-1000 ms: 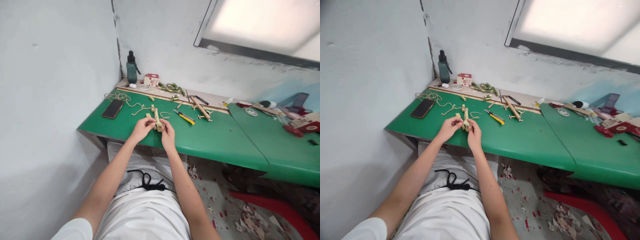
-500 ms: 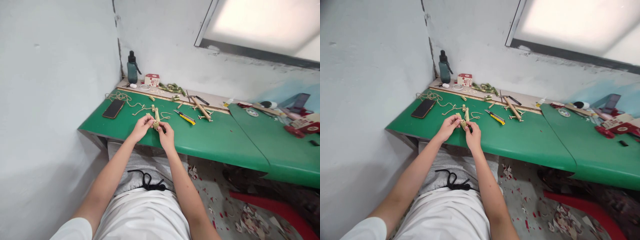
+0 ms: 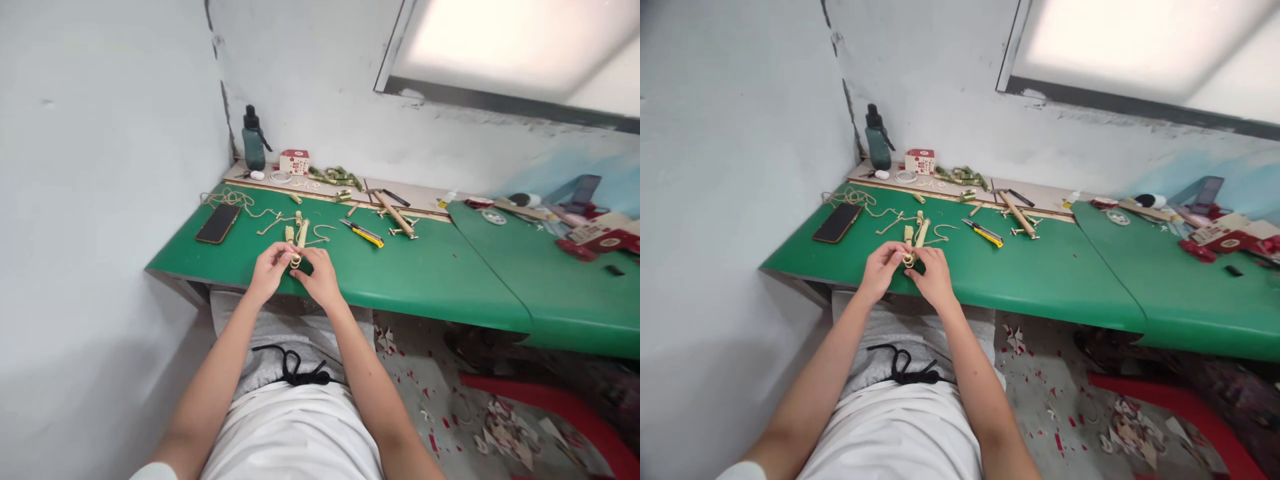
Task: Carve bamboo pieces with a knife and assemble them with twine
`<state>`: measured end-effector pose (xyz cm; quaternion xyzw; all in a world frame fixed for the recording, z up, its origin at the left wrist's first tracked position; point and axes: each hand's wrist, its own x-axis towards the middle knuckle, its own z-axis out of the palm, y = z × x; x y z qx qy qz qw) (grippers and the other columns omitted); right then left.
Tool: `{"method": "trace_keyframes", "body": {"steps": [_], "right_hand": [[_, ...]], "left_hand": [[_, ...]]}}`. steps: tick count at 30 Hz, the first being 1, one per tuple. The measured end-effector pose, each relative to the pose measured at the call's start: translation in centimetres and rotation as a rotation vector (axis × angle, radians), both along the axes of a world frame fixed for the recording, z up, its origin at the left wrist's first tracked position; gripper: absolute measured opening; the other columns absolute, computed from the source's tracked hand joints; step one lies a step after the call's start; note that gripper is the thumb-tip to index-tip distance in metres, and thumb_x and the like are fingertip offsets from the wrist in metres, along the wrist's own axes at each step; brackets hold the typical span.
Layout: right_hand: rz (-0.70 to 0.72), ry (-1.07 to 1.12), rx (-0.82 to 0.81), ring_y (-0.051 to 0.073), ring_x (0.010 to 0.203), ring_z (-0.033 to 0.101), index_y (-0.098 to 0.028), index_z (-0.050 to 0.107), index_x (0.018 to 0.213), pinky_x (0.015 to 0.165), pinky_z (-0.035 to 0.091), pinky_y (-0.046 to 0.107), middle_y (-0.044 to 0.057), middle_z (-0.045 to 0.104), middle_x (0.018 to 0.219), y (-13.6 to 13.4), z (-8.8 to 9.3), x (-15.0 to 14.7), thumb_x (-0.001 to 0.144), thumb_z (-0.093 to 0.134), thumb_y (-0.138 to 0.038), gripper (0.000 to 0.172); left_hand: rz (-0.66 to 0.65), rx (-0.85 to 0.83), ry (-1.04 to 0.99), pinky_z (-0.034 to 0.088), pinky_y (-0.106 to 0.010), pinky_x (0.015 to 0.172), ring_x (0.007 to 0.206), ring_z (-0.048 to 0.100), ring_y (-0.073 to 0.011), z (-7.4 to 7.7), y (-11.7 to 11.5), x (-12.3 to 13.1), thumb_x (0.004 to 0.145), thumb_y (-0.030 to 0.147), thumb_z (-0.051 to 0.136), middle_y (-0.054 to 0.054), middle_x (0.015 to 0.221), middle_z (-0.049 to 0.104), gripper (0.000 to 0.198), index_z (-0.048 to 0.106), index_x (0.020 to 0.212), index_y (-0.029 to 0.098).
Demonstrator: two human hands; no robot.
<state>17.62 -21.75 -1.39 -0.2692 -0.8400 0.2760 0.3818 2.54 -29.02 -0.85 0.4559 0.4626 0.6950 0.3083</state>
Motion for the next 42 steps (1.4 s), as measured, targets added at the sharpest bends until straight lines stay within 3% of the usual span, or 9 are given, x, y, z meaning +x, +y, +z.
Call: {"method": "trace_keyframes", "body": {"steps": [3, 6, 10, 14, 21, 27, 34, 42], "right_hand": [[0.026, -0.041, 0.047, 0.032, 0.115, 0.062, -0.026, 0.077, 0.128, 0.103, 0.053, 0.051, 0.009, 0.078, 0.123, -0.2, 0.0, -0.1, 0.089, 0.067, -0.009, 0.043], [0.038, -0.039, 0.053, 0.031, 0.117, 0.062, -0.026, 0.079, 0.125, 0.105, 0.053, 0.051, 0.009, 0.077, 0.127, -0.1, -0.3, 0.0, 0.088, 0.052, 0.000, 0.053], [0.039, -0.002, 0.040, 0.028, 0.114, 0.065, -0.025, 0.081, 0.119, 0.102, 0.055, 0.048, 0.009, 0.078, 0.124, 0.1, -0.6, 0.0, 0.088, 0.042, 0.001, 0.056], [0.032, 0.040, 0.019, 0.026, 0.111, 0.066, -0.026, 0.081, 0.116, 0.101, 0.056, 0.045, 0.008, 0.078, 0.119, 0.2, -0.7, 0.0, 0.090, 0.042, -0.001, 0.054], [0.015, 0.072, 0.037, 0.026, 0.106, 0.067, -0.026, 0.080, 0.112, 0.096, 0.056, 0.044, 0.009, 0.078, 0.114, -0.6, -0.4, 0.1, 0.097, 0.044, -0.007, 0.044], [-0.116, 0.169, 0.095, 0.024, 0.103, 0.068, -0.025, 0.078, 0.112, 0.092, 0.055, 0.042, 0.008, 0.078, 0.108, -4.4, -1.5, 1.9, 0.104, 0.048, -0.013, 0.033], [-0.116, 0.049, 0.224, 0.025, 0.102, 0.064, -0.023, 0.077, 0.113, 0.091, 0.051, 0.042, 0.006, 0.079, 0.104, -6.7, -2.4, 2.8, 0.104, 0.066, -0.021, 0.015], [-0.157, 0.034, 0.175, 0.024, 0.098, 0.063, -0.024, 0.078, 0.101, 0.087, 0.046, 0.041, 0.004, 0.079, 0.096, -6.4, -2.5, 2.2, 0.102, 0.073, -0.026, 0.006]], "left_hand": [[0.099, 0.035, 0.022, 0.058, -0.035, 0.096, 0.107, 0.074, -0.0217, -0.8, -2.5, 0.3, 0.097, 0.056, 0.073, -0.010, 0.113, 0.078, 0.035, 0.068, 0.098, 0.021], [0.123, 0.012, 0.207, 0.057, -0.037, 0.097, 0.112, 0.072, -0.0223, -1.7, -4.7, 0.6, 0.104, 0.048, 0.064, -0.011, 0.118, 0.077, 0.026, 0.069, 0.099, 0.023], [0.234, 0.018, 0.496, 0.056, -0.042, 0.100, 0.111, 0.071, -0.0240, -3.2, -6.5, 1.4, 0.107, 0.039, 0.060, -0.010, 0.113, 0.078, 0.021, 0.072, 0.099, 0.024], [0.374, 0.066, 0.623, 0.056, -0.038, 0.092, 0.101, 0.070, -0.0221, -4.8, -7.7, 2.2, 0.107, 0.028, 0.059, -0.007, 0.102, 0.076, 0.014, 0.073, 0.103, 0.025], [0.410, 0.011, 0.654, 0.056, -0.036, 0.087, 0.099, 0.069, -0.0225, -5.7, -8.5, 2.7, 0.106, 0.027, 0.061, -0.008, 0.103, 0.076, 0.012, 0.072, 0.106, 0.023], [0.480, -0.061, 0.614, 0.054, -0.031, 0.079, 0.087, 0.066, -0.0181, -5.4, -8.7, 3.5, 0.102, 0.027, 0.068, -0.006, 0.106, 0.074, 0.013, 0.068, 0.114, 0.021], [0.460, -0.070, 0.673, 0.051, -0.029, 0.079, 0.082, 0.062, -0.0163, -4.3, -8.0, 3.0, 0.103, 0.026, 0.069, -0.002, 0.094, 0.075, 0.006, 0.072, 0.102, 0.021], [0.262, -0.067, 0.562, 0.051, -0.026, 0.072, 0.080, 0.066, -0.0153, -4.8, -8.6, 3.0, 0.104, 0.029, 0.068, -0.002, 0.090, 0.075, 0.012, 0.074, 0.098, 0.021]]}}
